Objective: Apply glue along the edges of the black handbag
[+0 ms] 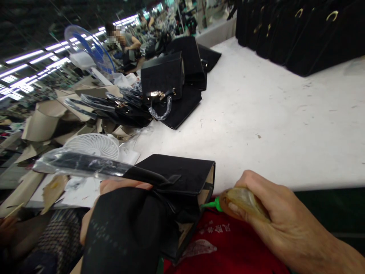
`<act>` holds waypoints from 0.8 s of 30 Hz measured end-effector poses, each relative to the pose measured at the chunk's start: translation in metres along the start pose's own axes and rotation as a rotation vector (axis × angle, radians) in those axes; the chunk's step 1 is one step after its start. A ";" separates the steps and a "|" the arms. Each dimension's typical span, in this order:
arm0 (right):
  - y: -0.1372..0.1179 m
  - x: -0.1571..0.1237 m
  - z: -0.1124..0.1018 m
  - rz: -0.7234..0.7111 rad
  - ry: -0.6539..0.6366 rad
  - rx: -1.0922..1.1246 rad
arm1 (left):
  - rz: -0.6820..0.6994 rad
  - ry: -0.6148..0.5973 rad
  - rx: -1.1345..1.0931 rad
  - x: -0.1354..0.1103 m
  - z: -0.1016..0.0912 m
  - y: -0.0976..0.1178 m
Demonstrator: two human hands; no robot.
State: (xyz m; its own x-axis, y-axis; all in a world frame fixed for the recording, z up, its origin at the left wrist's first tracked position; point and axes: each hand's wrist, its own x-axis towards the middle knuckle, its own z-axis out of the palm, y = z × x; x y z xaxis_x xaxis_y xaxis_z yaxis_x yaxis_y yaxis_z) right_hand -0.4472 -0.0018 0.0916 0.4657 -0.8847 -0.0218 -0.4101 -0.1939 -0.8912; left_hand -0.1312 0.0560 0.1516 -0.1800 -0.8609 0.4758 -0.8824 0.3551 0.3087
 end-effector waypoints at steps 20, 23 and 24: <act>0.052 0.019 -0.004 0.183 0.312 0.176 | 0.159 0.061 -0.091 0.043 -0.002 -0.008; 0.062 0.028 -0.011 0.184 0.425 0.369 | 0.272 0.048 -0.054 0.076 -0.014 -0.008; 0.065 0.031 -0.013 0.124 0.461 0.365 | 0.310 0.053 -0.044 0.088 -0.019 -0.008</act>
State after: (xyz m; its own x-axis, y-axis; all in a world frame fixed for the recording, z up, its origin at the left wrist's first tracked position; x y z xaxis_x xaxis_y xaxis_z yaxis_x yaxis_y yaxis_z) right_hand -0.4699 -0.0474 0.0393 0.0099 -0.9999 -0.0096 -0.1063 0.0085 -0.9943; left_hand -0.1321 -0.0158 0.2067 -0.4135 -0.6898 0.5943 -0.7695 0.6137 0.1769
